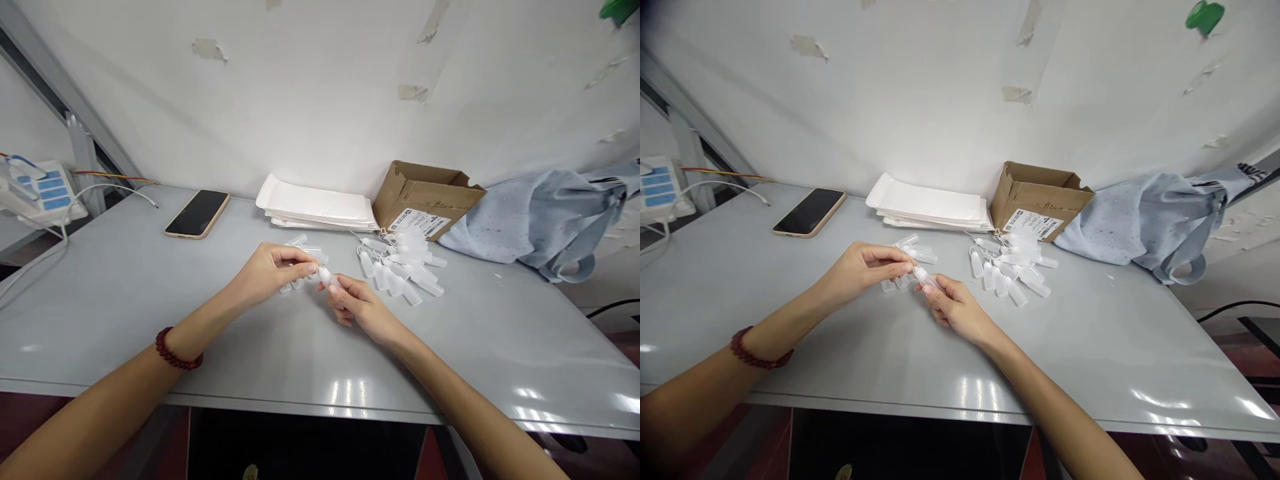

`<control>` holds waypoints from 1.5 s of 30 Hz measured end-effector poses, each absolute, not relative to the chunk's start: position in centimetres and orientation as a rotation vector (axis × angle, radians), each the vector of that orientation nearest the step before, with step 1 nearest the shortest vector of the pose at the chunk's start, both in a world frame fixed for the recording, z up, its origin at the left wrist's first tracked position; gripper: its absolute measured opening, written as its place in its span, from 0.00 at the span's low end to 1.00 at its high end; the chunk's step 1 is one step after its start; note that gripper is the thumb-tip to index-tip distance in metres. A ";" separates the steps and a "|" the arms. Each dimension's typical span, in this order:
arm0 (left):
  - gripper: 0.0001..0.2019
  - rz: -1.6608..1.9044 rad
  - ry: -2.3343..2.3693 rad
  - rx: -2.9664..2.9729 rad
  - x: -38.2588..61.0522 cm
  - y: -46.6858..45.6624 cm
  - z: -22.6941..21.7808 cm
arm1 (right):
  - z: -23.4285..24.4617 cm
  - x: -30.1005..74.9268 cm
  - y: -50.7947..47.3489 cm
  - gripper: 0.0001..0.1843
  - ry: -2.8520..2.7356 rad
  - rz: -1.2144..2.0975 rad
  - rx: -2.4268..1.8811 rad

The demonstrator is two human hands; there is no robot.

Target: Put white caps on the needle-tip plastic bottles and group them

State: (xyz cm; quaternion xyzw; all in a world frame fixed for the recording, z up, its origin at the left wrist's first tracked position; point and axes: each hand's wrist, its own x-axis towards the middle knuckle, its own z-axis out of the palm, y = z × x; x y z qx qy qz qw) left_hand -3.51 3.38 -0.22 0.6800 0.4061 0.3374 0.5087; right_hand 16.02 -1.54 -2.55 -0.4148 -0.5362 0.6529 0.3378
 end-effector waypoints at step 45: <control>0.19 1.096 1.583 1.751 -4.9 5.9 -1.1 | -4.3 20.9 2.2 0.05 -1.900 0.142 -1.792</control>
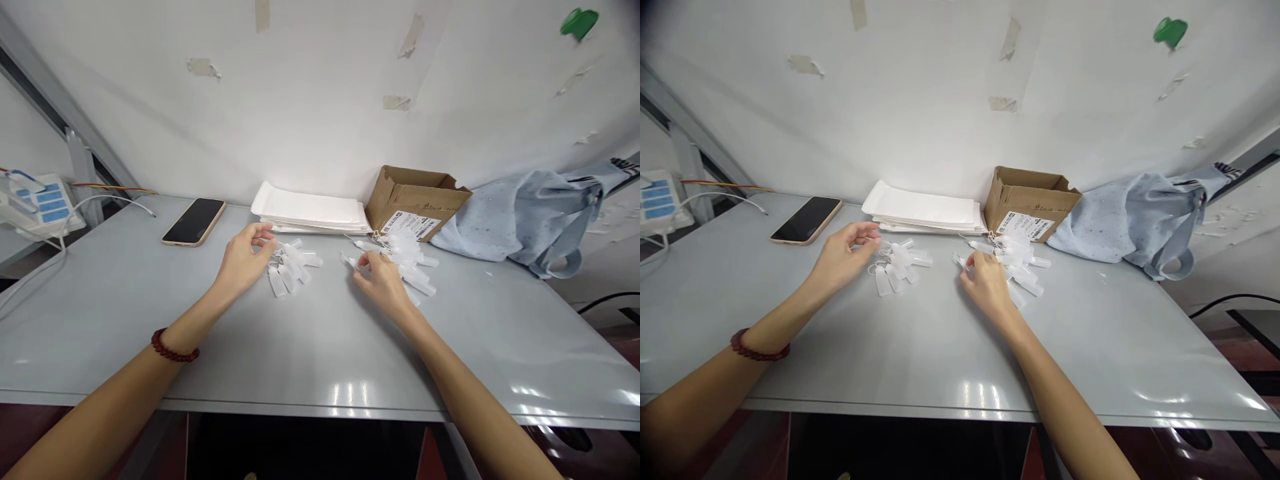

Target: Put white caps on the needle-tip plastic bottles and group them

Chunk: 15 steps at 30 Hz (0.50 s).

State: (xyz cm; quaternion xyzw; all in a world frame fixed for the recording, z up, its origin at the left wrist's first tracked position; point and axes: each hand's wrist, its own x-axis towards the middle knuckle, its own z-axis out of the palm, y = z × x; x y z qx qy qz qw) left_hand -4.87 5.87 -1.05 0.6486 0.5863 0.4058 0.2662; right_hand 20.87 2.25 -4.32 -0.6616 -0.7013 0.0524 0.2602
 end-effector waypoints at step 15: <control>0.16 0.733 1.085 1.643 -3.4 3.6 -0.4 | -0.7 18.6 -0.1 0.07 -1.291 1.345 -1.240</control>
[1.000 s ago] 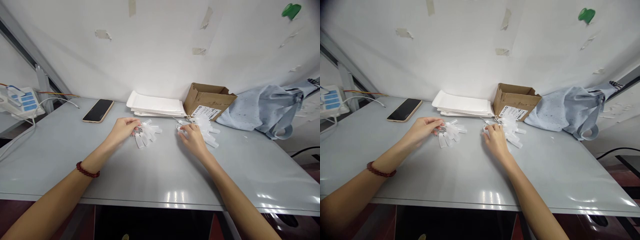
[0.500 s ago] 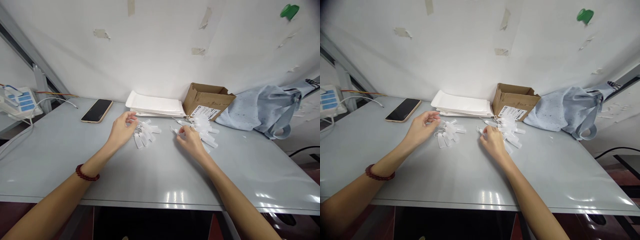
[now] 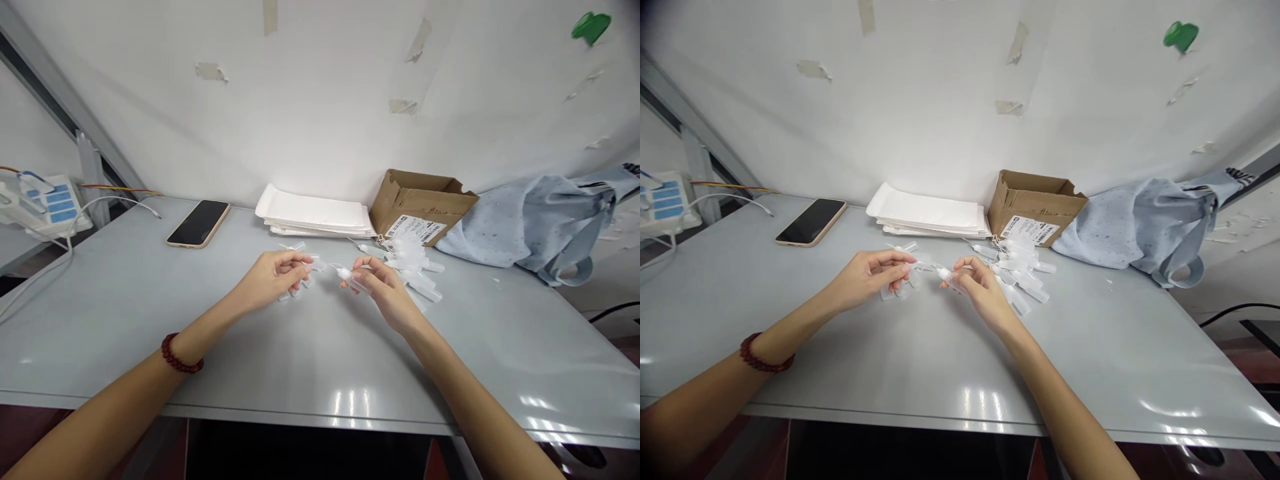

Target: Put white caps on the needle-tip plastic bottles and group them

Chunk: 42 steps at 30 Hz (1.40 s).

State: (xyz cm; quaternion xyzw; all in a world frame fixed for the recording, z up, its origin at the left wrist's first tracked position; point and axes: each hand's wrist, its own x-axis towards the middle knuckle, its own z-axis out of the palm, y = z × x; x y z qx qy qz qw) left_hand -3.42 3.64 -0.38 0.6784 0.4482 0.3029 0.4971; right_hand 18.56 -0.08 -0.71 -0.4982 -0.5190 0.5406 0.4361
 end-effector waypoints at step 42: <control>0.14 0.637 0.985 1.592 -3.2 3.0 -0.3 | -1.8 18.0 -0.6 0.06 -1.365 1.552 -1.021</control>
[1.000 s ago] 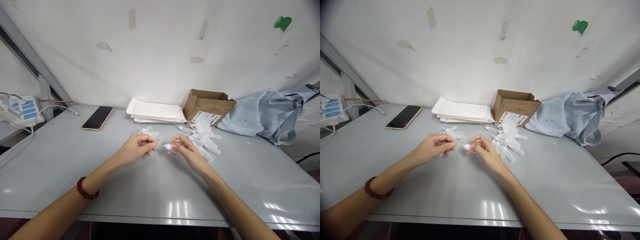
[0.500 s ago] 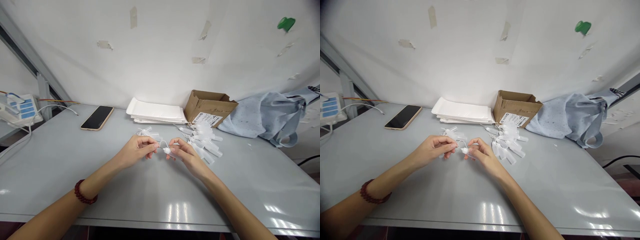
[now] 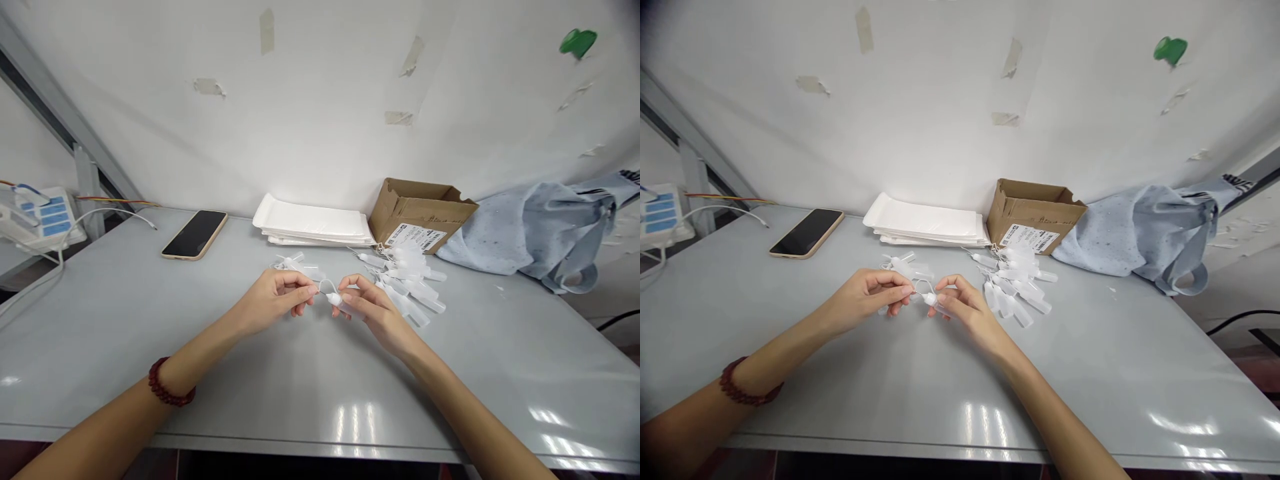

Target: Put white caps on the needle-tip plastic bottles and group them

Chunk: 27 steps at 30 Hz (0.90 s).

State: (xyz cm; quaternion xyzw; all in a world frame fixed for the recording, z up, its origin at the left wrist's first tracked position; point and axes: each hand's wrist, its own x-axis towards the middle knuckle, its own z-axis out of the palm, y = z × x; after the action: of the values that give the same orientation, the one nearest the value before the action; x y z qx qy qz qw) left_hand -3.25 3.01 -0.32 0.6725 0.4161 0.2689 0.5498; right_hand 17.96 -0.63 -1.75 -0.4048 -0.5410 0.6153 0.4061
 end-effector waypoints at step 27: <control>0.12 0.677 0.993 1.573 -3.1 3.0 -0.2 | -1.4 17.6 -1.1 0.15 -1.433 1.470 -1.105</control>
State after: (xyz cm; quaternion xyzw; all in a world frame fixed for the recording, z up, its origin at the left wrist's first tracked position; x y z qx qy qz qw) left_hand -3.14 3.01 -0.17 0.6641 0.4192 0.2859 0.5491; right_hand 17.60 -1.07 -1.35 -0.4356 -0.5649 0.5796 0.3939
